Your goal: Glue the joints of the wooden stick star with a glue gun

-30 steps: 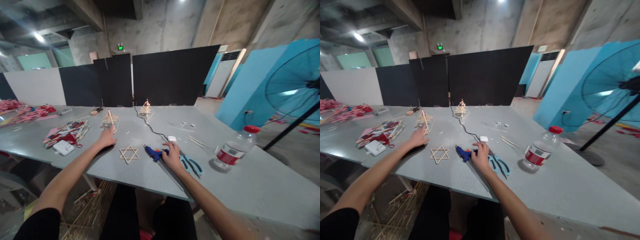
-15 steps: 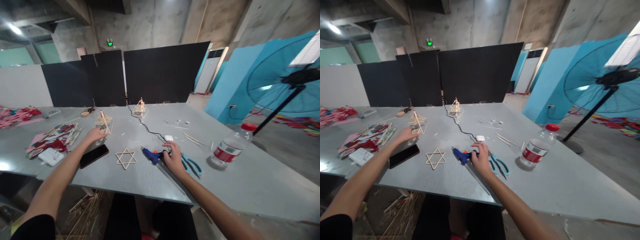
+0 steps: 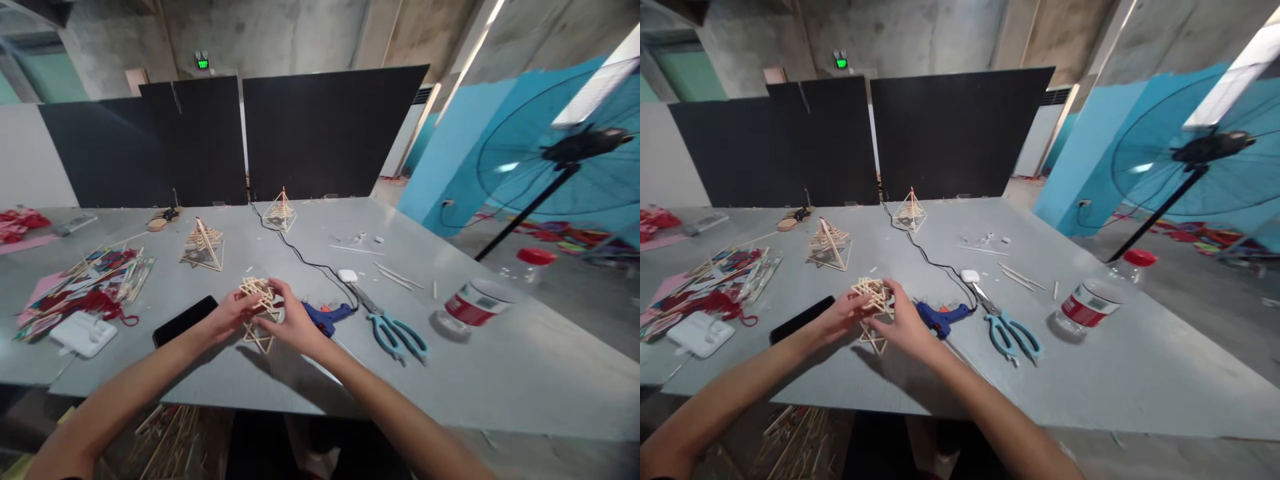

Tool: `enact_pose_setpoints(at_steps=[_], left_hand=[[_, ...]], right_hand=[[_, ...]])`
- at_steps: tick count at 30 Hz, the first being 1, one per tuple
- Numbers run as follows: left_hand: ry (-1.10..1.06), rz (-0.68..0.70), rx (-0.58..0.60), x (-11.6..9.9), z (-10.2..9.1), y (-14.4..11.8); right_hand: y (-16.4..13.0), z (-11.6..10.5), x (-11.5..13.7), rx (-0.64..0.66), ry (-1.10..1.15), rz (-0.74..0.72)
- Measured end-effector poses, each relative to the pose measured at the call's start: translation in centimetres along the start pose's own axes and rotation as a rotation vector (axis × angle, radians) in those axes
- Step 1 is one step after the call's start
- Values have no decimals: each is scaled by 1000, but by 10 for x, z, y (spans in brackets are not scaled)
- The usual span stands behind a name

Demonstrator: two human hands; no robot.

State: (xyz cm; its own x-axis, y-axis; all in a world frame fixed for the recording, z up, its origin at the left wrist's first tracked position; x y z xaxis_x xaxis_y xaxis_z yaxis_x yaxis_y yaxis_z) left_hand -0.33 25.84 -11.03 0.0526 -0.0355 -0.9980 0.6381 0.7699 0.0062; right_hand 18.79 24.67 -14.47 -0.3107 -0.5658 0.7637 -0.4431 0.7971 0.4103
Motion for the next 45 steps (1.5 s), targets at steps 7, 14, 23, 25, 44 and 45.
enact_pose_setpoints(at_steps=[7, 14, 23, 25, 44, 45], left_hand=[[-137, -44, 96, 9, -17, -9], [-214, -110, 70, 30, -34, -14], [-170, -160, 127, 40, -32, -15], [-116, -186, 154, 38, -36, -17], [1145, 118, 232, 18, -54, -8], [1143, 126, 223, 18, -53, -8]], right_hand=[[-6, -6, -20, -7, -66, -5], [-21, -5, -24, 58, -184, 45], [-29, -6, -19, 51, -227, 54], [-28, -11, -16, 62, -238, 51], [-30, -32, -6, 327, -200, 177], [-32, -32, -8, 323, -207, 176]])
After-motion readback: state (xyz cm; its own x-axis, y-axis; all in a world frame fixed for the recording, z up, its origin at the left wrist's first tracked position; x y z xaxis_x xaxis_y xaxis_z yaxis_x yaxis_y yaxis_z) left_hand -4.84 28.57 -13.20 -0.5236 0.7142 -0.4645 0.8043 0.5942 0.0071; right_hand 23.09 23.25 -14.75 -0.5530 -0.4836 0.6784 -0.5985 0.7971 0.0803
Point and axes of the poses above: each hand's wrist, its own y-axis towards the middle knuckle, its own z-axis out of the palm, x = y × z, the point moved 1 cm from there along y, towards the middle knuckle, and after that the axes turned 13 degrees about x, right-handed, at the moved point
